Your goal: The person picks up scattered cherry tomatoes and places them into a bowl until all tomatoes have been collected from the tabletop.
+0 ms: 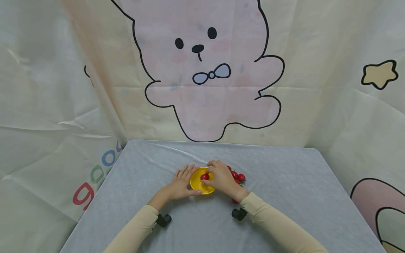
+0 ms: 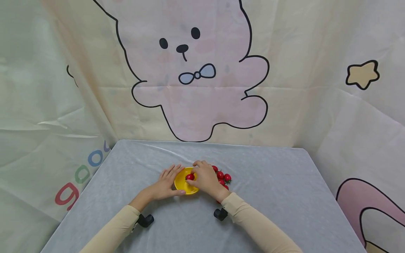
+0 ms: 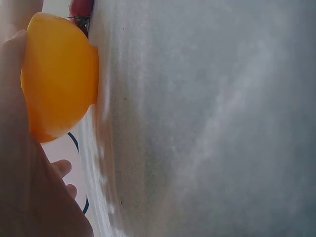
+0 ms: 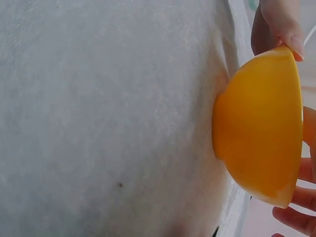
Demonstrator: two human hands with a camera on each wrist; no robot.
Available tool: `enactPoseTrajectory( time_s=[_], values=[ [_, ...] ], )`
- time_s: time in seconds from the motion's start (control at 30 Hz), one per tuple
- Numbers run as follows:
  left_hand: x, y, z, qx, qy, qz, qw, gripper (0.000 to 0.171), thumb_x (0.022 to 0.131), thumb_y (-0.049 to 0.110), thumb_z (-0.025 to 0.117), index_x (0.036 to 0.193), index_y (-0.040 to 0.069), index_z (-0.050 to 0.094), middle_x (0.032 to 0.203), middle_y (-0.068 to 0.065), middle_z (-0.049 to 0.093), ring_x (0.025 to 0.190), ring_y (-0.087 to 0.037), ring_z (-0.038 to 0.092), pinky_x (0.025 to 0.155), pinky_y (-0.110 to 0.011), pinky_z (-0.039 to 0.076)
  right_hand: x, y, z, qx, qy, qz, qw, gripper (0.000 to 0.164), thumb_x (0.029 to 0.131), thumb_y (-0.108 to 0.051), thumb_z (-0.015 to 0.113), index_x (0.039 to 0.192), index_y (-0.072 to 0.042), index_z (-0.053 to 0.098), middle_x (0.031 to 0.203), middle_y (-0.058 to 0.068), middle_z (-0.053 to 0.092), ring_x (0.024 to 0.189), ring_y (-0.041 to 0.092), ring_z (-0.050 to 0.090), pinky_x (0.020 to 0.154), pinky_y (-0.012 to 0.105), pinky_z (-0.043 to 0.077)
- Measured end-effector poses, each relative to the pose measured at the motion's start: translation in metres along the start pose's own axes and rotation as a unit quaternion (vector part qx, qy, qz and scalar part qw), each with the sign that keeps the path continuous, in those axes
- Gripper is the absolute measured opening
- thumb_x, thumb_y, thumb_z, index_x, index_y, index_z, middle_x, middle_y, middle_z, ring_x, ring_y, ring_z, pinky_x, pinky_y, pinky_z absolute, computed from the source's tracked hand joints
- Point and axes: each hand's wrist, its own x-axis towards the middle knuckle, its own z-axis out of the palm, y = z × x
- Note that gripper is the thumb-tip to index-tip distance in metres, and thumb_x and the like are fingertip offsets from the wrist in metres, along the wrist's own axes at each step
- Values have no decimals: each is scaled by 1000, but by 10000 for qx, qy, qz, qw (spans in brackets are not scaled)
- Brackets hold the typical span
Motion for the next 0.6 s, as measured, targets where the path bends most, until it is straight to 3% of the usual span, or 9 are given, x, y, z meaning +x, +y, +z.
enactPoseTrajectory(
  time_s=[0.6],
  values=[
    [-2,-1,0,-66,75,119,9999,101,81,79,53,159,27,16,168,-8,14,155,-38,8,119,-70,6,1,-2,8,-151,-193,-57,9997,41,79,-49,79,100,-14,79,122,7,67,110,25,57,96,46,49]
  ],
)
